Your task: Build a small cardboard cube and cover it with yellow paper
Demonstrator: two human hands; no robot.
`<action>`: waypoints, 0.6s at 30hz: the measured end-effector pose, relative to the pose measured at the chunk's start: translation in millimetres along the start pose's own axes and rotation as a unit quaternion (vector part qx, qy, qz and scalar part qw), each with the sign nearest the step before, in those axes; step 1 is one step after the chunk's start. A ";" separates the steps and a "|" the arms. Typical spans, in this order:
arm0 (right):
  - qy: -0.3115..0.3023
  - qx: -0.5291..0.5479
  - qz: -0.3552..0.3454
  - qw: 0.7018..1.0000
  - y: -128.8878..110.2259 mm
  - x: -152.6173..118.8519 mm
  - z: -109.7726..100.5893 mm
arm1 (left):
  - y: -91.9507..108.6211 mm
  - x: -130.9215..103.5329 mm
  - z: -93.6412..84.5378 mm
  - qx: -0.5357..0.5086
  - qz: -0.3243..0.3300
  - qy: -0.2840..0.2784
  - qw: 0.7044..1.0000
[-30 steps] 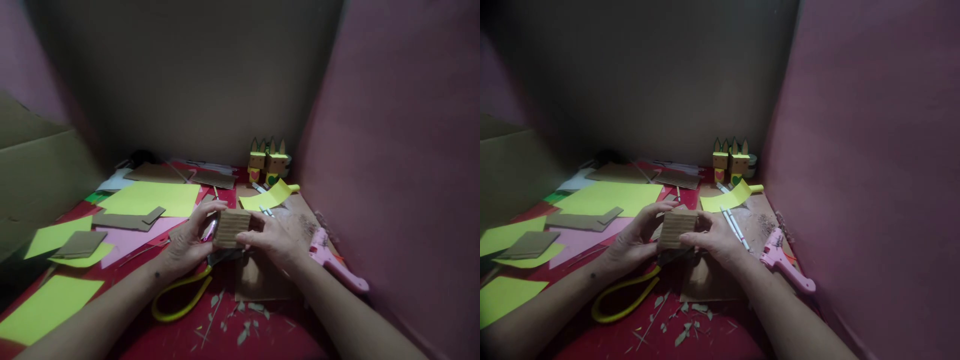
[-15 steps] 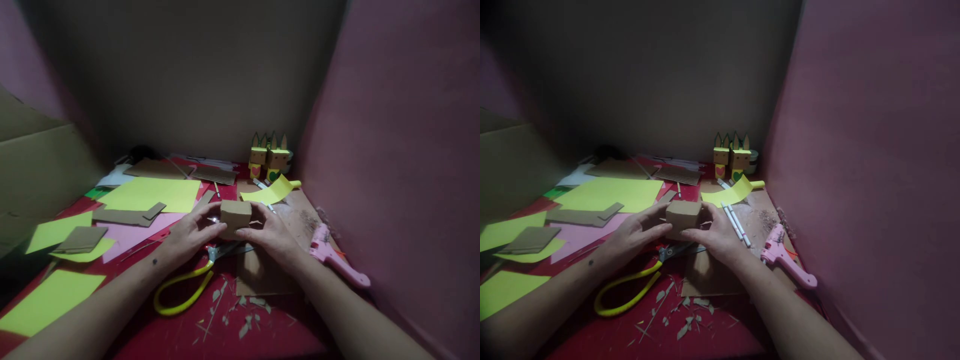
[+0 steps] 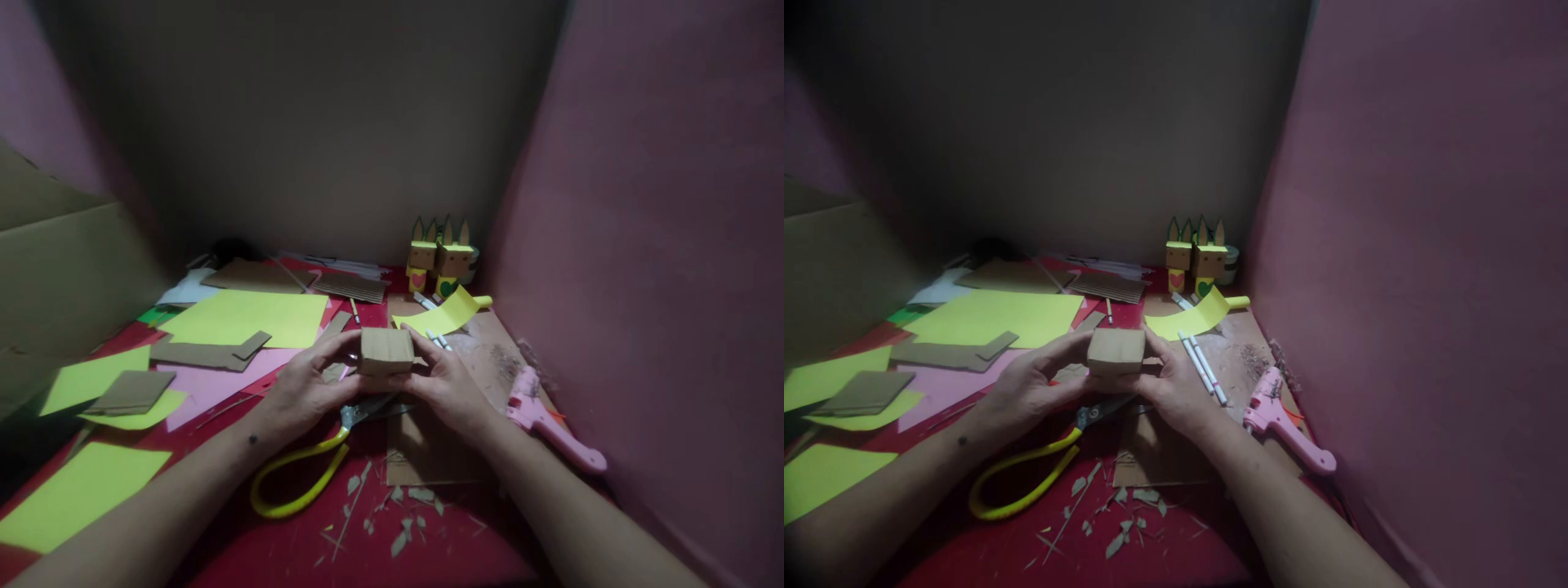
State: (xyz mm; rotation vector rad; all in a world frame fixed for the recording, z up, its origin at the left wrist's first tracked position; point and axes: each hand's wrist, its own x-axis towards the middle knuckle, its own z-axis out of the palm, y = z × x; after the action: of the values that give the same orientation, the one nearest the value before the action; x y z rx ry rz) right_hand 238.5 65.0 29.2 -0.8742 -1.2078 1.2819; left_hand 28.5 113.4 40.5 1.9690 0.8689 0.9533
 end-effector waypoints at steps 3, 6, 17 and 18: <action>0.021 -0.028 -0.008 0.999 0.4 0.7 -1.9 | -3.0 -0.1 1.7 -0.007 0.016 -0.010 1.000; 0.031 -0.068 -0.033 0.997 0.7 1.6 -4.6 | -7.8 -0.8 3.4 0.021 0.041 -0.016 0.999; 0.028 -0.111 -0.095 0.989 12.6 0.1 -8.6 | -11.9 -4.3 3.9 0.071 0.096 0.029 0.992; 0.027 -0.118 -0.099 0.988 13.7 0.4 -9.5 | -12.6 -4.5 4.3 0.075 0.104 0.030 0.991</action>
State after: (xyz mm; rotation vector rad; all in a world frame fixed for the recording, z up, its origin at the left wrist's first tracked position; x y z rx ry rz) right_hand 244.6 68.6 14.1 -0.9266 -1.3851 0.9624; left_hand 26.9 114.2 26.6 2.2023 0.7995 1.0971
